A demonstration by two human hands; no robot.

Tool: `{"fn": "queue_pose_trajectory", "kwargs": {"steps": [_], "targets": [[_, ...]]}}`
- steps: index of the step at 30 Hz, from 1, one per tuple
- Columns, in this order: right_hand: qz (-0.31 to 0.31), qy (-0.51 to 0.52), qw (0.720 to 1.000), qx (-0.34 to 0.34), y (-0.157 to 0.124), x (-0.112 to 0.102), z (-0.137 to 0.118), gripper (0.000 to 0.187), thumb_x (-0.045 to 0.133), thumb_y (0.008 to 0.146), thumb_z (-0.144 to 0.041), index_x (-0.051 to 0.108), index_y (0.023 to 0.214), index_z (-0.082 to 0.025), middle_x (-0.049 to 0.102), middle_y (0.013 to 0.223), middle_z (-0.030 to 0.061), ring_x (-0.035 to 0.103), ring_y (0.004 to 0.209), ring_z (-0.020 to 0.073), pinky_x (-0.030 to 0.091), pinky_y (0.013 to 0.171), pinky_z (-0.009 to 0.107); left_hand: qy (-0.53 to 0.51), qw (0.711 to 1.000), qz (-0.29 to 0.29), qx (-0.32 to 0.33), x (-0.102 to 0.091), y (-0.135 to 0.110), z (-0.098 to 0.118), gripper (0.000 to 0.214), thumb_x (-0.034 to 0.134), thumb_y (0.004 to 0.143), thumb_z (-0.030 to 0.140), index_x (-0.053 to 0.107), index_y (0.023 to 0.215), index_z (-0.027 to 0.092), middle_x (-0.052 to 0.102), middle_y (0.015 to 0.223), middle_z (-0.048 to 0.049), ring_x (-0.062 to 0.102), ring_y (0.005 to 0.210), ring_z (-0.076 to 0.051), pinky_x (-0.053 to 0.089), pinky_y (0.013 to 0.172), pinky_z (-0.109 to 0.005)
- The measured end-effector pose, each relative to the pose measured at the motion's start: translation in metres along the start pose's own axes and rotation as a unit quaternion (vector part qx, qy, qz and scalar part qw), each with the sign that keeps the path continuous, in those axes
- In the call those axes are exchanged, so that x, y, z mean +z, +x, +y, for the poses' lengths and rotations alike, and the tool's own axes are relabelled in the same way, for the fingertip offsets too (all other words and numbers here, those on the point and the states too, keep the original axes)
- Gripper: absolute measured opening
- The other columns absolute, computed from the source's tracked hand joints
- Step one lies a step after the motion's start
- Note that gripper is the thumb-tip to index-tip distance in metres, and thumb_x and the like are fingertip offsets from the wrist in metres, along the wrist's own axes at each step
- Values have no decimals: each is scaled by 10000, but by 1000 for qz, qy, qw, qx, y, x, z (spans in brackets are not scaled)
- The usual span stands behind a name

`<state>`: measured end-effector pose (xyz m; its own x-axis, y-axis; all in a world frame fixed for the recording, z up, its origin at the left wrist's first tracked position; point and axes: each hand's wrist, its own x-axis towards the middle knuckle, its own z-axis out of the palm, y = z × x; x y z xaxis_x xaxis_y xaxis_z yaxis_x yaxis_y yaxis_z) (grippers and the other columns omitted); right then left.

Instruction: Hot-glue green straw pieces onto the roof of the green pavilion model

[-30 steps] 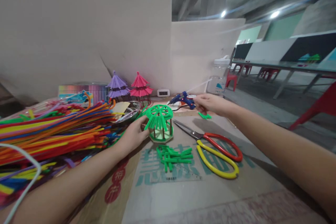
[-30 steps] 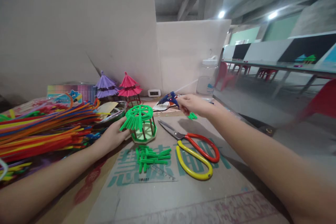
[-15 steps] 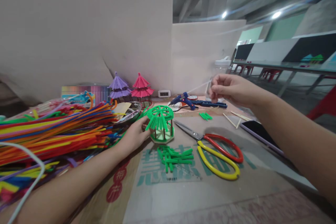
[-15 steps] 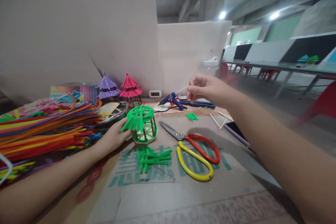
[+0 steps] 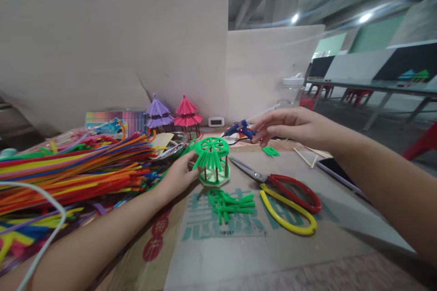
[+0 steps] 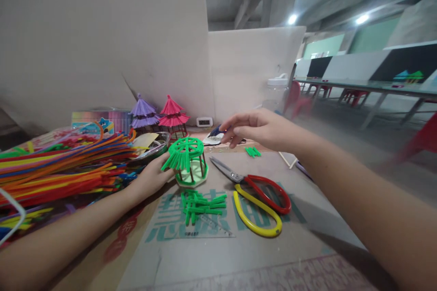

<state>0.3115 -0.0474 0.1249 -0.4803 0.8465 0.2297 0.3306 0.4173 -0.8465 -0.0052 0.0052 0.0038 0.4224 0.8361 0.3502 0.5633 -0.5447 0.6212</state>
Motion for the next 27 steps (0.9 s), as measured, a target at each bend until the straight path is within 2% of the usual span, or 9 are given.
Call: {"fn": "queue_pose_trajectory", "kwargs": {"steps": [2,9,11,13,15,17,20,23,27], "targets": [[2,38,999,-3,-1,3,0,273,680,845,-413,624,1052,-244,775,966,39,728,874,201,558,812,375,5,1000,8,-3,1,0,-1,306,578,841,364,633,1050,148,711,1016,-64,665,897,-229,540,807,-339],[10,97,994,-47,0,10,4,311,708,841,-472,537,760,-225,707,806,19,690,876,180,531,842,358,-11,1000,-3,9,1,0,0,287,567,850,306,632,1094,170,707,1102,-52,665,979,-223,538,845,-318],[-3,150,987,-62,-1,10,5,351,681,851,-524,516,769,-225,623,742,-18,660,761,146,536,777,338,-6,1000,-1,7,0,0,-1,299,560,859,316,625,1110,166,705,1108,-56,662,987,-224,535,861,-325],[-41,148,988,-32,-2,9,5,386,625,869,-580,503,780,-224,538,681,-52,543,533,89,501,597,286,-7,1000,-6,10,0,0,-2,305,556,867,320,620,1123,167,701,1119,-57,659,996,-222,533,872,-328],[-89,39,995,29,-2,4,6,382,588,884,-583,533,783,-218,507,629,-62,400,426,63,389,470,250,-9,1000,-9,12,0,0,-1,292,558,866,316,623,1108,168,704,1102,-55,659,979,-220,536,864,-328],[-87,-156,980,85,0,-7,9,347,604,871,-536,588,751,-211,524,591,-42,404,453,86,320,461,251,-11,1000,-8,12,0,0,0,273,561,862,316,629,1079,167,709,1067,-51,662,948,-218,540,847,-328],[38,-417,897,143,3,-33,20,283,643,825,-451,617,674,-213,576,598,1,489,558,149,307,521,280,-24,1000,-9,17,0,0,1,275,564,865,322,627,1086,170,707,1087,-51,665,970,-221,540,858,-326],[154,-498,834,181,-1,-67,35,288,615,839,-430,579,665,-204,628,671,61,527,618,184,331,579,309,-33,999,-9,18,2,0,-3,291,573,867,330,618,1107,171,704,1104,-55,670,978,-220,542,864,-321],[218,-483,828,183,-18,-106,56,367,477,925,-446,619,727,-172,673,811,158,553,694,206,358,641,344,-27,1000,0,11,4,0,-11,250,549,868,322,626,1042,159,707,1023,-62,672,935,-221,546,855,-336]]}}
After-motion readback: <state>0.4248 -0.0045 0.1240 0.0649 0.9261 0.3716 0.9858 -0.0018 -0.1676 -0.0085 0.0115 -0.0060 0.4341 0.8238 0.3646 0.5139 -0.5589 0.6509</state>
